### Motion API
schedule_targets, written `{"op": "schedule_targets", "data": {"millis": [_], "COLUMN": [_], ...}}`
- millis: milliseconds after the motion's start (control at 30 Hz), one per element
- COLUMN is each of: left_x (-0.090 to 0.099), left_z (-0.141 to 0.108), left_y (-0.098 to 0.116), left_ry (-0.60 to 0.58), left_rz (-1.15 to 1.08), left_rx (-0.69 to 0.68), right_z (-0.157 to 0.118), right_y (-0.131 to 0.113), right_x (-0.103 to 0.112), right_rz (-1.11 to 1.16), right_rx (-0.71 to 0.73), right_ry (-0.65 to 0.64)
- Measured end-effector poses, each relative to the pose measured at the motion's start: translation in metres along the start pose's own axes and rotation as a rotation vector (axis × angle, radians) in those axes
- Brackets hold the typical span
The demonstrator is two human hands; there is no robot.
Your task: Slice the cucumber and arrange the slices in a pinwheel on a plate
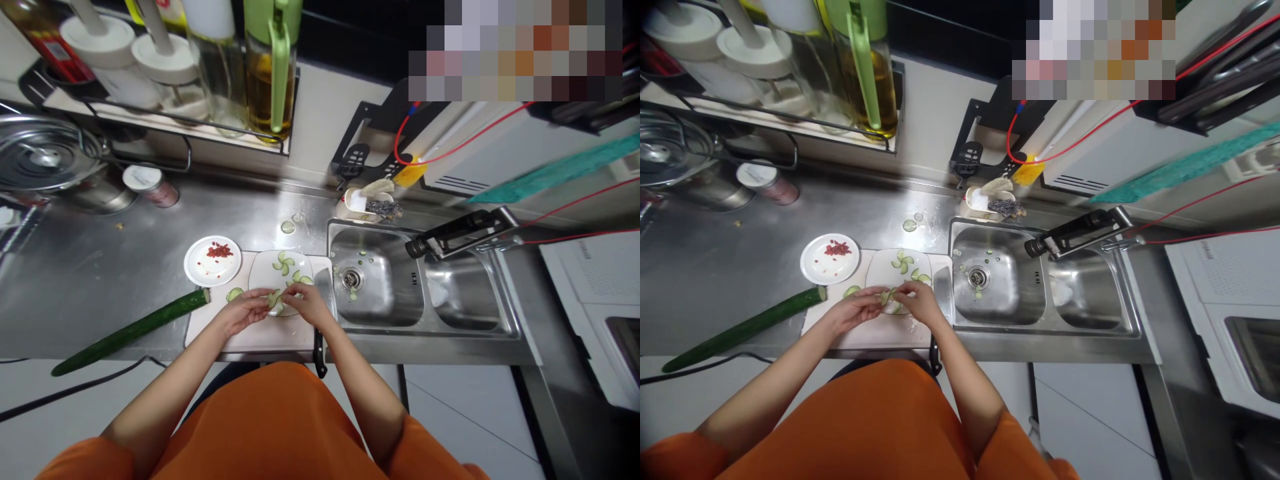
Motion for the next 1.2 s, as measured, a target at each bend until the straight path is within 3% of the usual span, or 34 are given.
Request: {"op": "schedule_targets", "data": {"millis": [200,467,633,1200], "left_x": [0.006,0.006,0.003,-0.004], "left_z": [0.001,0.001,-0.001,-0.003], "left_y": [0.007,0.009,0.011,0.016], "left_ry": [0.105,0.225,0.279,0.313], "left_rz": [0.371,0.743,0.881,1.118], "left_rx": [-0.157,-0.355,-0.384,-0.444], "right_z": [0.009,0.014,0.015,0.014], "right_y": [0.024,0.032,0.032,0.036], "right_x": [-0.002,-0.008,-0.013,-0.023], "right_rz": [-0.136,-0.609,-0.733,-0.847], "right_rx": [-0.090,-0.175,-0.194,-0.225], "right_ry": [0.033,0.075,0.049,-0.034]}}
Point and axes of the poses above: each hand's wrist, its own z-axis towards the middle knuckle, its own x-axis out of the back of the hand, y = z × x, the point moved 7 cm from there along z, towards the middle knuckle, and after that the axes turned 5 degrees about -z, right-handed, at the moved point
